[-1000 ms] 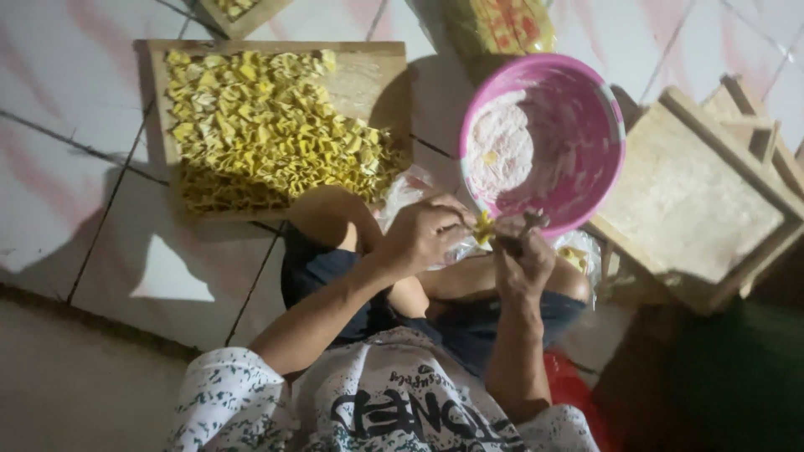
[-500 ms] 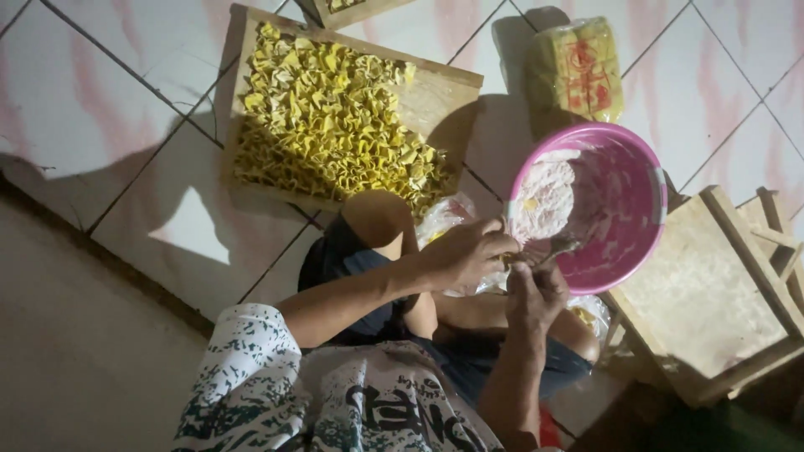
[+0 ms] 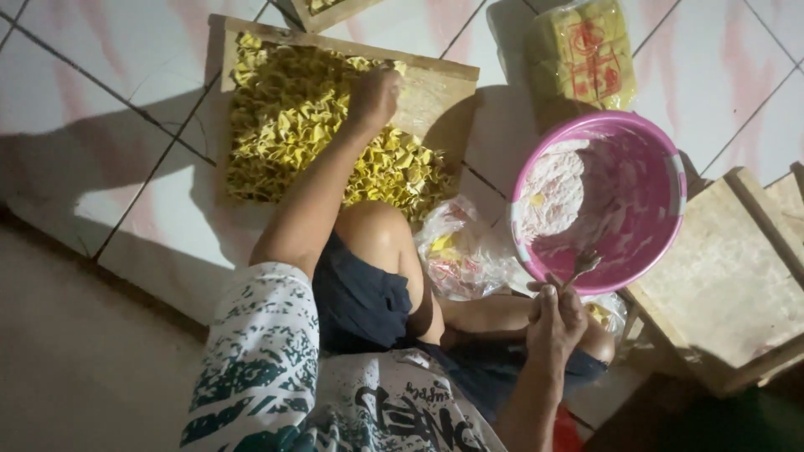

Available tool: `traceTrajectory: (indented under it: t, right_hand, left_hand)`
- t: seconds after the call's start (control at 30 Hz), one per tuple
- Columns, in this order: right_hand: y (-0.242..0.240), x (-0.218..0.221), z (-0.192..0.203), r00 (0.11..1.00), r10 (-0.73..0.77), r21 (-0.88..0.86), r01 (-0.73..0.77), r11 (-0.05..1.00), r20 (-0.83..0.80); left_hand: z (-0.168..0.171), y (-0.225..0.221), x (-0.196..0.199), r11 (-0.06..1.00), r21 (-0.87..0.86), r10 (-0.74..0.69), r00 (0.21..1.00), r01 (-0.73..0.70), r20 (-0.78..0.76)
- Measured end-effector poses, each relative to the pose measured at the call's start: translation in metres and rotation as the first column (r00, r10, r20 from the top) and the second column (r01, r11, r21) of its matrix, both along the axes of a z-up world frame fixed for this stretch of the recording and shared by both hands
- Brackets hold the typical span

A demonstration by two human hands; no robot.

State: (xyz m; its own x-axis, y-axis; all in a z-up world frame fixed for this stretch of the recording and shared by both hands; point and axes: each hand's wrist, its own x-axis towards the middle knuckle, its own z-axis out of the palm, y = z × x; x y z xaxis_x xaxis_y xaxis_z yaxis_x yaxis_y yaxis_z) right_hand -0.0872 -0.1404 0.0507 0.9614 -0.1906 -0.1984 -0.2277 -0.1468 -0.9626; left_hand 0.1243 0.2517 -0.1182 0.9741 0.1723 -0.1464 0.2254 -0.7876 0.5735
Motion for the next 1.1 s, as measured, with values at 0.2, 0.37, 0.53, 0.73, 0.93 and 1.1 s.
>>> traceTrajectory:
  t: [0.2, 0.37, 0.53, 0.73, 0.93, 1.1]
  right_hand:
    - [-0.071, -0.027, -0.077, 0.969, 0.151, -0.356, -0.073, 0.932, 0.197]
    - [-0.017, -0.009, -0.031, 0.996, 0.02, -0.088, -0.027, 0.996, -0.083]
    - [0.009, -0.005, -0.063, 0.948, 0.055, -0.131, -0.1, 0.986, -0.312]
    - [0.016, -0.003, -0.1, 0.896, 0.385, 0.185, -0.349, 0.919, -0.222]
    - [0.017, 0.0, -0.077, 0.877, 0.231, 0.082, -0.217, 0.973, -0.421]
    - [0.001, -0.025, -0.051, 0.918, 0.226, 0.148, -0.186, 0.971, -0.326]
  left_hand:
    - [-0.085, -0.01, 0.027, 0.665, -0.494, 0.457, 0.828, -0.56, -0.325]
    - [0.041, -0.053, -0.007, 0.974, 0.037, -0.224, 0.974, 0.224, 0.01]
    - [0.075, -0.134, -0.103, 0.87, -0.462, -0.335, 0.893, 0.171, -0.301]
    - [-0.034, -0.22, -0.213, 0.83, -0.017, -0.53, 0.796, 0.558, 0.293]
    - [-0.043, -0.231, -0.189, 0.686, 0.593, -0.487, 0.872, 0.422, -0.056]
    - [-0.034, -0.221, -0.173, 0.86, -0.019, -0.489, 0.814, 0.509, -0.313]
